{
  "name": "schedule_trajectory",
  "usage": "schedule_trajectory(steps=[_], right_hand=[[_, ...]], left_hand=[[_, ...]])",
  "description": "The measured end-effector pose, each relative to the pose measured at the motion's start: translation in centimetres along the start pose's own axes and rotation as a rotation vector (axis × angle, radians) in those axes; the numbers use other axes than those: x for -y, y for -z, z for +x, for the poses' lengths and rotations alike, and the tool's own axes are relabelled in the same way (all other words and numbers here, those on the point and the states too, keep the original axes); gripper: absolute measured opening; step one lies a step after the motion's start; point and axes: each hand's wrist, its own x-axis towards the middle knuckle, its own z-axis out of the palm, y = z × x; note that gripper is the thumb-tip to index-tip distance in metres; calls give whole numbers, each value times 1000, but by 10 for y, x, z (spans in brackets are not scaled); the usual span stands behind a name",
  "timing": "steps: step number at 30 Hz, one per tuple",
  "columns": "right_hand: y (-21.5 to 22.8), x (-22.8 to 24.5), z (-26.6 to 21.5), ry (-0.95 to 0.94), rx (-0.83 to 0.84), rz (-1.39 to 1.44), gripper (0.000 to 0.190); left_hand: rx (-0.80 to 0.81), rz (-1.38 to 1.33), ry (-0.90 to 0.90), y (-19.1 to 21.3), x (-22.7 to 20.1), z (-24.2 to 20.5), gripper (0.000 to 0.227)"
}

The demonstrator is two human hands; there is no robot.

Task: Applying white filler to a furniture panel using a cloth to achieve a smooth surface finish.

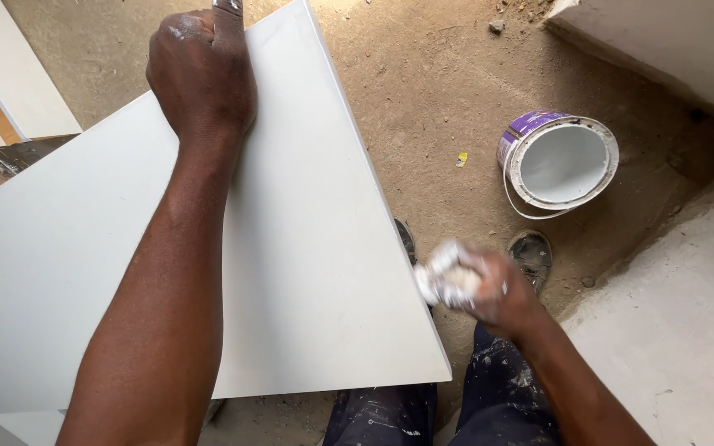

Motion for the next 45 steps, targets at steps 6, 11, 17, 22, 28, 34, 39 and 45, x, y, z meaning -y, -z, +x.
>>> schedule_trajectory(steps=[6,11,17,22,28,34,39,45], right_hand=[[-14,-26,-59,-99,-167,399,15],[-13,55,26,503,-231,-347,10],[0,135,147,563,-266,-347,10],[12,191,237,692,-268,-399,3],[23,219,223,494,24,-186,18],[27,167,140,849,170,-647,9],[17,103,36,611,230,-446,18],[19,41,-31,289,55,-347,14]], left_hand=[[2,4,30,0,-3,0,65],[31,-4,2,10,-14,-7,69],[58,5,24,16,-26,-12,72],[-62,25,-83,8,-20,-14,71],[-43,-6,-78,9,-18,-11,72],[-5,-61,-64,9,-17,-14,70],[-446,-229,-488,25,-28,-21,27],[-470,-204,-533,29,-28,-29,26]])
